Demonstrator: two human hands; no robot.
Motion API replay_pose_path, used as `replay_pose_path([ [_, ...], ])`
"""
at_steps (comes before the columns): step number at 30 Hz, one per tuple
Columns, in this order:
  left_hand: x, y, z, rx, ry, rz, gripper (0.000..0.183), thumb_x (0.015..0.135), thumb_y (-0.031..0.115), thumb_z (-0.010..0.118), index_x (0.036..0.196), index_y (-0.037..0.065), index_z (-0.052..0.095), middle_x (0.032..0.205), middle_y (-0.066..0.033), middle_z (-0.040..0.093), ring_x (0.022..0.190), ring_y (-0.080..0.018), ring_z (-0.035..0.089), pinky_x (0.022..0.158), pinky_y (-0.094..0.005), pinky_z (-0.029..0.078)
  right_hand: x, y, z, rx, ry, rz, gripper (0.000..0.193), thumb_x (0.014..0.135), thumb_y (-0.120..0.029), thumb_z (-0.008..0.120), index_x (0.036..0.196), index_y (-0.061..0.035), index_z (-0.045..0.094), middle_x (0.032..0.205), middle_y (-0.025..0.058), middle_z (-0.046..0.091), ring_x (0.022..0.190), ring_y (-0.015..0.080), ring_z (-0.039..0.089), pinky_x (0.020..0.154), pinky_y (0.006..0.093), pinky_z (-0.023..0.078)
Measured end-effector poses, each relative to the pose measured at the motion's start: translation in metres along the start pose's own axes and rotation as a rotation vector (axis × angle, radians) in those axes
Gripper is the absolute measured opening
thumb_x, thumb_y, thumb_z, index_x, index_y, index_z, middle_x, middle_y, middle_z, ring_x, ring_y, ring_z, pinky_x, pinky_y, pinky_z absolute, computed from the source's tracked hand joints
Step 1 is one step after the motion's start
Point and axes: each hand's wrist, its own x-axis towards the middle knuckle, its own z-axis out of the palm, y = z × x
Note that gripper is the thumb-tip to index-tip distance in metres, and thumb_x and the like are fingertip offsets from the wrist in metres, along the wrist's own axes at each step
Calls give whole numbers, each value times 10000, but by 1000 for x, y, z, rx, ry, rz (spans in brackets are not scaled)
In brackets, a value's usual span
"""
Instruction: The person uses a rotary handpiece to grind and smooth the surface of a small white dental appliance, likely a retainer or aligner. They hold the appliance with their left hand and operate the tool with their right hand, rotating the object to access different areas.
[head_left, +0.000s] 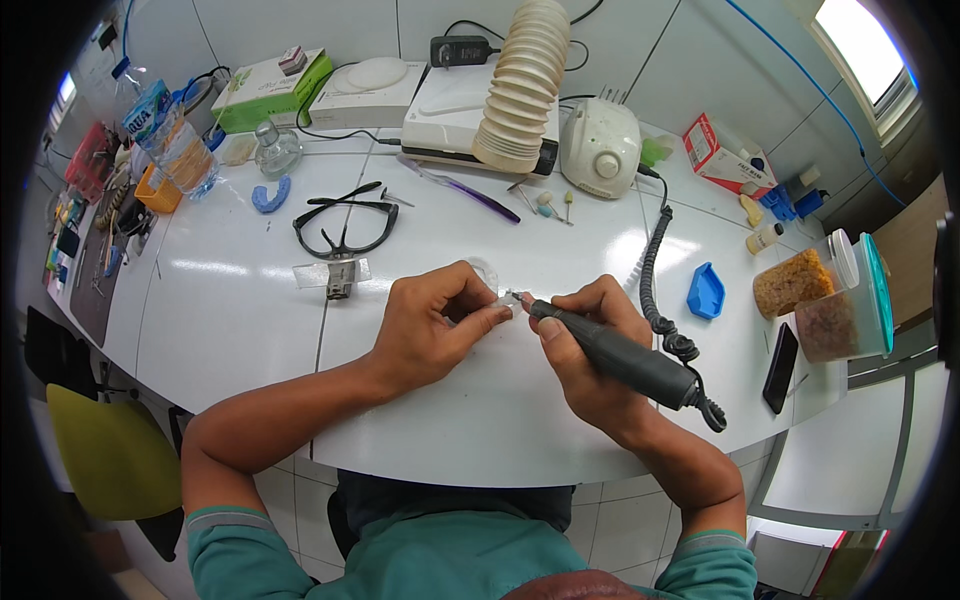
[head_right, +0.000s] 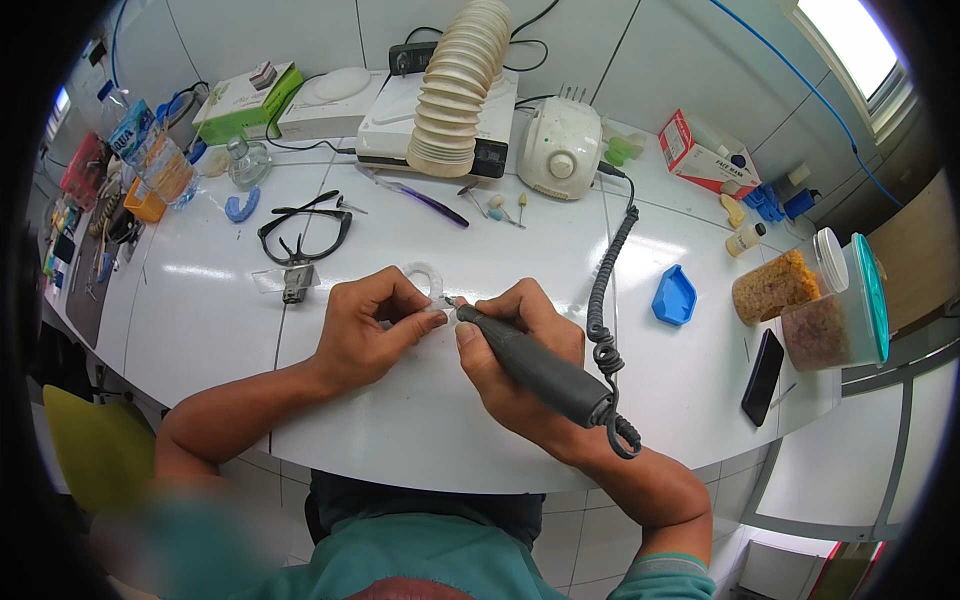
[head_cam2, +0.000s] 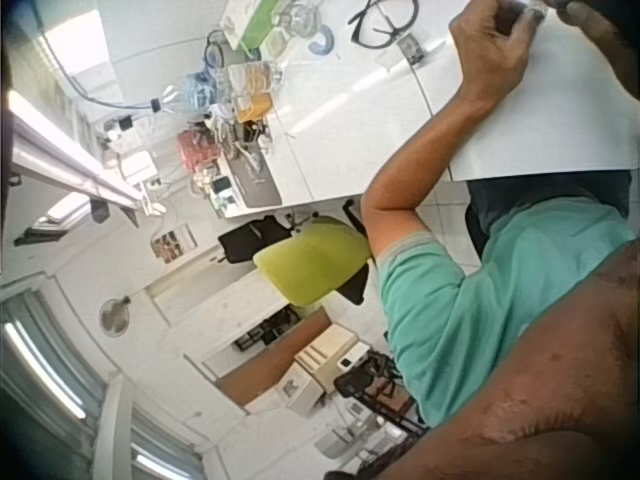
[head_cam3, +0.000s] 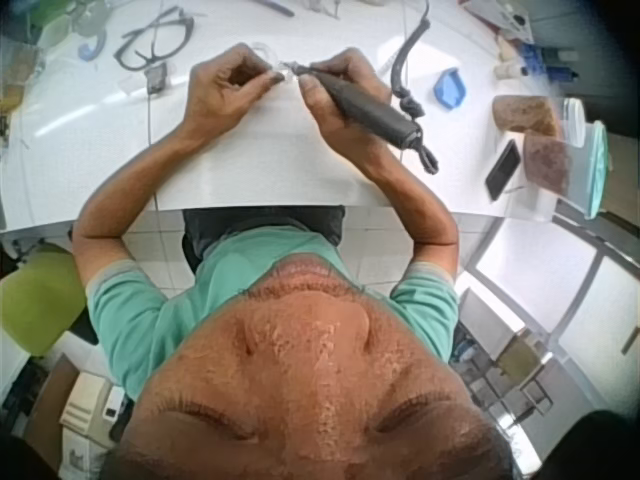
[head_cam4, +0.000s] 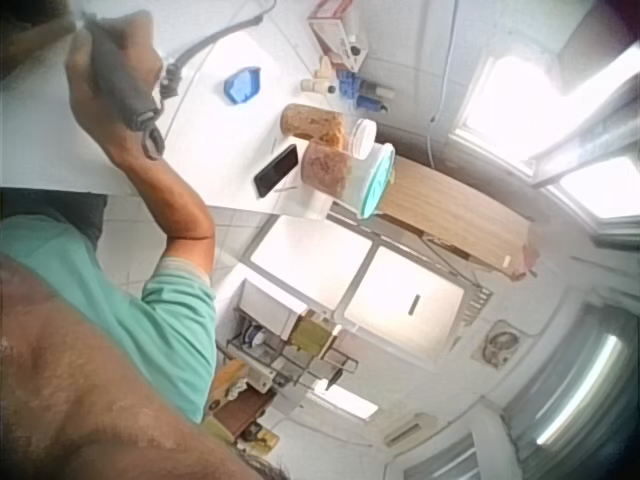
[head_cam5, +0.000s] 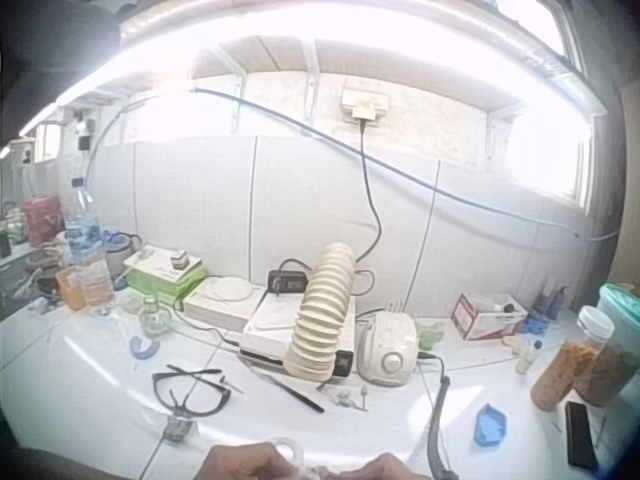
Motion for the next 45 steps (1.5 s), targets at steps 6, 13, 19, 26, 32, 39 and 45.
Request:
replay_pose_path([
  [6, 1, -3, -1, -52, -5, -98, 148, 952, 61, 804, 947, -12, 675, 830, -57, 742, 738, -89, 699, 664, -234, 562, 3, 4, -6, 101, 49, -17, 268, 961, -117, 737, 1113, 53, 595, 953, 179, 778, 825, 160, 746, 757, 295, 599],
  [13, 1, -11, -5, -192, -12, -131, 118, 966, 5, 761, 1021, -3, 657, 917, -76, 743, 850, -109, 727, 752, -242, 583, 4, 14, -8, 95, 26, -34, 308, 974, -112, 736, 1194, 55, 600, 1020, 183, 778, 898, 171, 756, 813, 294, 601],
  [19, -1, -14, -6, -217, -19, -108, 112, 970, -27, 741, 1034, 2, 653, 951, -81, 742, 880, -119, 737, 772, -251, 593, 2, 15, -2, 110, 19, 4, 319, 978, -79, 751, 1270, 4, 655, 1047, 140, 759, 923, 182, 747, 815, 293, 593],
  [26, -1, -13, -5, -230, -16, -93, 130, 963, -4, 764, 1031, 13, 655, 931, -67, 742, 849, -105, 727, 748, -240, 586, 9, 19, -4, -147, -60, -128, 277, 891, -93, 852, 1147, -62, 751, 1004, 135, 681, 881, 221, 723, 750, 322, 588],
  [32, -1, -14, -5, -172, -38, -128, 157, 961, 39, 791, 1011, 20, 644, 882, -53, 746, 783, -81, 710, 691, -230, 578, 11, 28, -1, -193, -70, -150, 265, 896, -103, 853, 1134, -57, 746, 1003, 131, 684, 866, 213, 719, 729, 314, 582],
  [39, -1, -14, -5, -163, -44, -136, 165, 968, 50, 790, 1008, 18, 633, 875, -63, 754, 791, -85, 724, 679, -227, 576, 11, 32, 0, -191, -67, -124, 242, 901, -108, 852, 1111, -51, 747, 989, 126, 678, 832, 197, 707, 701, 309, 567],
  [45, -1, -12, -5, -152, -50, -142, 168, 970, 48, 788, 1011, 16, 628, 864, -59, 752, 794, -85, 726, 685, -224, 576, 10, 33, 1, -186, -66, -113, 241, 898, -110, 856, 1101, -46, 744, 987, 126, 676, 829, 198, 705, 698, 308, 563],
])
